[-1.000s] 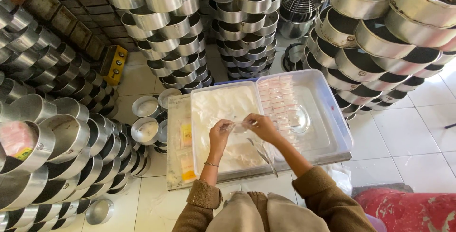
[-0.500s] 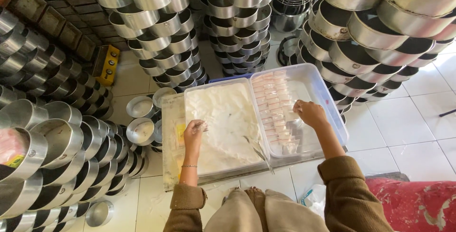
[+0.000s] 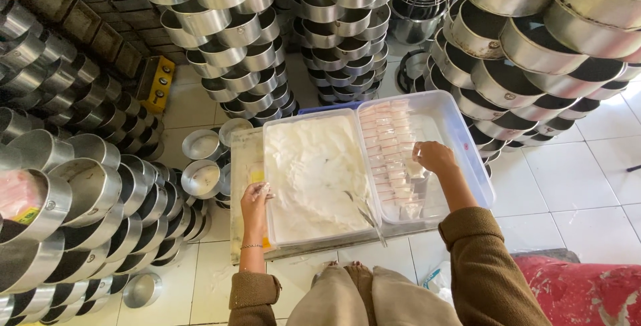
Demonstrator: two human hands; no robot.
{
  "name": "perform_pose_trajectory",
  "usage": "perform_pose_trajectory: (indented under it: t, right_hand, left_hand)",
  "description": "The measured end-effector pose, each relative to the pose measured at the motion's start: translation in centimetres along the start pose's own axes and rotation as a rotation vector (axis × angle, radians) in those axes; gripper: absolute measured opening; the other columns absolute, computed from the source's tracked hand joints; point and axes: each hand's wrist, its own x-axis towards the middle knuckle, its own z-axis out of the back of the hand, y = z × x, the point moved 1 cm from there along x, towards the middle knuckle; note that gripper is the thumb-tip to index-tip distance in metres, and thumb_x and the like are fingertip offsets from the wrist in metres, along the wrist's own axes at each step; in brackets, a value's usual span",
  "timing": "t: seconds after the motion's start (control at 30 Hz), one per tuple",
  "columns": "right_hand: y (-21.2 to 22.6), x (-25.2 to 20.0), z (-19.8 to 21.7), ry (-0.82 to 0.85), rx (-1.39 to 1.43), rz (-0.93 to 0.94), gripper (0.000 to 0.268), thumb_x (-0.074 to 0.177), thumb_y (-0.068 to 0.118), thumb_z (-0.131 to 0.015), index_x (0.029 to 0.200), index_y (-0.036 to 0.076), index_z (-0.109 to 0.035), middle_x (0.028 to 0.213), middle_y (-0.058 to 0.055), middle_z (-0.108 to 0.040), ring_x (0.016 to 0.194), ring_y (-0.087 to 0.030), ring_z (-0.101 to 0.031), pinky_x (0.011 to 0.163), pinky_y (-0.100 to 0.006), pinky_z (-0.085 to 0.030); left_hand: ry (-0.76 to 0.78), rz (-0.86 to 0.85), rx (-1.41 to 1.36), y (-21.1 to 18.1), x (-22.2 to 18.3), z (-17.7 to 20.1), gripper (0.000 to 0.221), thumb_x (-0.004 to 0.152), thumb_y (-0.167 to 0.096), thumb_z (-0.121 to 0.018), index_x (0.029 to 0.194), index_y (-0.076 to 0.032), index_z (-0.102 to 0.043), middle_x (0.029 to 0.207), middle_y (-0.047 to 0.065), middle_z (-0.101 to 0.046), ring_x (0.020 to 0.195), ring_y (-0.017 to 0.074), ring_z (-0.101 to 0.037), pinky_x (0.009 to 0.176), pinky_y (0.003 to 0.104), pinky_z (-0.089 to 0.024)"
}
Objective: The person coats rectangular food items in a white powder and places them into a container one at a time.
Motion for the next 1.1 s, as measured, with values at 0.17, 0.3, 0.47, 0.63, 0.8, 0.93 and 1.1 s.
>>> perform_pose_trajectory:
  t: [0.17, 0.3, 0.47, 0.63, 0.8, 0.93, 1.1]
  right_hand:
    - [0.0, 0.3, 0.0, -0.056, -0.072, 0.034, 0.033, 0.092, 0.038, -0.068, 0.123, 0.029, -0.072, 0.122, -0.004, -0.074, 0.115, -0.028, -0.070, 0.097, -0.047, -0.056]
    - [1.5, -1.1, 1.6, -0.159, -0.134, 0.095, 0.031, 0.092, 0.039, -0.063, 0.122, 0.030, -0.069, 0.122, 0.001, -0.071, 0.116, -0.023, -0.068, 0.097, -0.046, -0.056]
    - [7.7, -5.7, 2.9, -0.195, 0.047, 0.202, 0.027, 0.096, 0.030, -0.058, 0.116, 0.018, -0.074, 0.120, -0.008, -0.072, 0.104, -0.033, -0.073, 0.095, -0.050, -0.057]
    - [13.3, -9.4, 0.1, -0.341, 0.203, 0.406, 0.021, 0.091, 0.030, -0.062, 0.099, 0.015, -0.074, 0.097, -0.012, -0.076, 0.083, -0.041, -0.073, 0.076, -0.053, -0.060]
    - [16.4, -10.8, -4.5, -0.253, 0.347, 0.639, 0.015, 0.085, 0.025, -0.068, 0.097, 0.018, -0.073, 0.097, -0.006, -0.077, 0.082, -0.035, -0.075, 0.072, -0.049, -0.063]
    - [17.8, -11.7, -6.4, -0.121, 0.350, 0.569, 0.027, 0.087, 0.032, -0.066, 0.108, 0.017, -0.073, 0.115, -0.009, -0.074, 0.091, -0.043, -0.072, 0.080, -0.057, -0.060]
    - [18.4, -13.8, -5.1, -0.093, 0.288, 0.689, 0.025, 0.087, 0.031, -0.064, 0.106, 0.016, -0.069, 0.095, -0.008, -0.075, 0.084, -0.037, -0.073, 0.073, -0.051, -0.059]
  left_hand:
    - [-0.047, -0.007, 0.032, 0.5, 0.9, 1.4, 0.016, 0.096, -0.011, -0.067, 0.110, -0.005, -0.064, 0.093, 0.008, -0.065, 0.078, 0.0119, -0.066, 0.077, 0.027, -0.058]
    - [-0.128, 0.003, 0.063, 0.4, 1.6, 3.2, 0.020, 0.096, -0.016, -0.069, 0.113, -0.007, -0.065, 0.094, 0.011, -0.071, 0.075, 0.0152, -0.069, 0.076, 0.031, -0.058]
    - [-0.221, 0.020, 0.187, 6.8, 6.5, 9.0, 0.025, 0.096, -0.012, -0.062, 0.121, -0.009, -0.064, 0.108, 0.016, -0.069, 0.088, 0.0234, -0.072, 0.082, 0.037, -0.056]
    - [-0.301, -0.049, 0.660, 5.7, 6.3, 8.2, 0.040, 0.087, -0.008, -0.056, 0.125, -0.004, -0.068, 0.117, 0.028, -0.067, 0.112, 0.0458, -0.064, 0.098, 0.052, -0.049]
    - [-0.344, 0.047, 0.939, 14.1, 11.6, 13.2, 0.038, 0.084, -0.012, -0.052, 0.110, -0.024, -0.076, 0.103, 0.001, -0.077, 0.103, 0.0259, -0.071, 0.094, 0.037, -0.052]
    - [-0.331, 0.074, 0.863, 12.3, 11.7, 11.7, 0.024, 0.089, -0.027, -0.065, 0.108, -0.022, -0.079, 0.099, 0.003, -0.075, 0.096, 0.0253, -0.071, 0.088, 0.038, -0.053]
    - [-0.141, 0.065, 0.951, 9.4, 10.9, 9.7, 0.030, 0.084, -0.026, -0.067, 0.113, -0.024, -0.078, 0.113, 0.011, -0.076, 0.113, 0.0364, -0.067, 0.098, 0.043, -0.051]
